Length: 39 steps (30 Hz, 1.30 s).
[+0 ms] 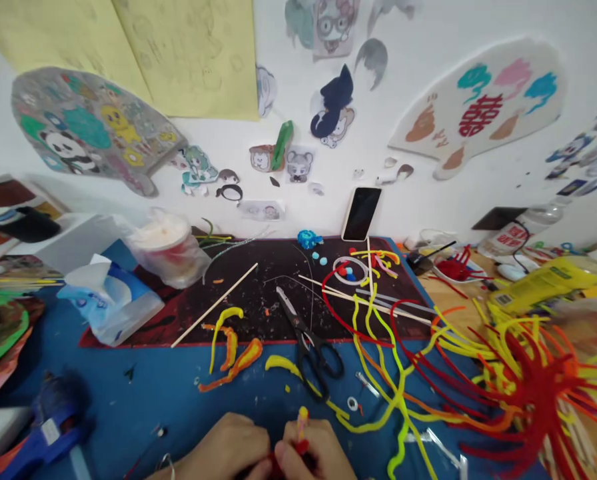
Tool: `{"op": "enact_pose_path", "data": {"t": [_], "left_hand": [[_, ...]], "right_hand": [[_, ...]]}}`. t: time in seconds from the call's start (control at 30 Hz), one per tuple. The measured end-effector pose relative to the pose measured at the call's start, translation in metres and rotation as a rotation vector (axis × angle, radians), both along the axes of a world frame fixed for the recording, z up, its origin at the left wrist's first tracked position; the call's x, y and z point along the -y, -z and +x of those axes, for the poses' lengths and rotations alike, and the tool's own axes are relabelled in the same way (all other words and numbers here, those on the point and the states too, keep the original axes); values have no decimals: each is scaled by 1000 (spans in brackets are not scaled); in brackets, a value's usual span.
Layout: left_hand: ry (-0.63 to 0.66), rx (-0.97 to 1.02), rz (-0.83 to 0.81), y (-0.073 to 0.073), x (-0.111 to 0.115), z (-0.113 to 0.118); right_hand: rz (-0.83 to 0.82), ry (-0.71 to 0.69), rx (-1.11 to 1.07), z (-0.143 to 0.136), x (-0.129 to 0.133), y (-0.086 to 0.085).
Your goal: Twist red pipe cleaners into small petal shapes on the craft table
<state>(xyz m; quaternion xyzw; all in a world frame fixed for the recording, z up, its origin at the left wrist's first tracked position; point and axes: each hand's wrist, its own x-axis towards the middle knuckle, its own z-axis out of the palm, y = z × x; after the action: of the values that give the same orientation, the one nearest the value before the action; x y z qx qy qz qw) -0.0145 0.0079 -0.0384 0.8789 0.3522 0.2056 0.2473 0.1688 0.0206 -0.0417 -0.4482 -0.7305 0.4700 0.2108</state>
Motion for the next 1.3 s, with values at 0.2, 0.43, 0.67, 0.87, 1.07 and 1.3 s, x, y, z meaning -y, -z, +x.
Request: {"op": "enact_pose_path", "data": {"t": [0.2,0.43,0.67,0.87,1.07,1.3], "left_hand": [[-100,42,-201,-25,5,0],[-146,158,-279,-24,-24,12],[-322,309,-413,-15,-49,18],[-251,308,-427,-8,-31,19],[-247,405,-520,-23,-37,17],[-203,281,-440,-28,-56,4]], "right_hand": [[9,5,-47,-4,9,-14],[-43,-20,-113,-2,-20,-9],[-12,91,-115,-10,-42,-8],[24,41,-96,-4,-23,-13],[-184,92,-239,-4,-33,-17],[-229,71,-309,-3,-43,-8]]}}
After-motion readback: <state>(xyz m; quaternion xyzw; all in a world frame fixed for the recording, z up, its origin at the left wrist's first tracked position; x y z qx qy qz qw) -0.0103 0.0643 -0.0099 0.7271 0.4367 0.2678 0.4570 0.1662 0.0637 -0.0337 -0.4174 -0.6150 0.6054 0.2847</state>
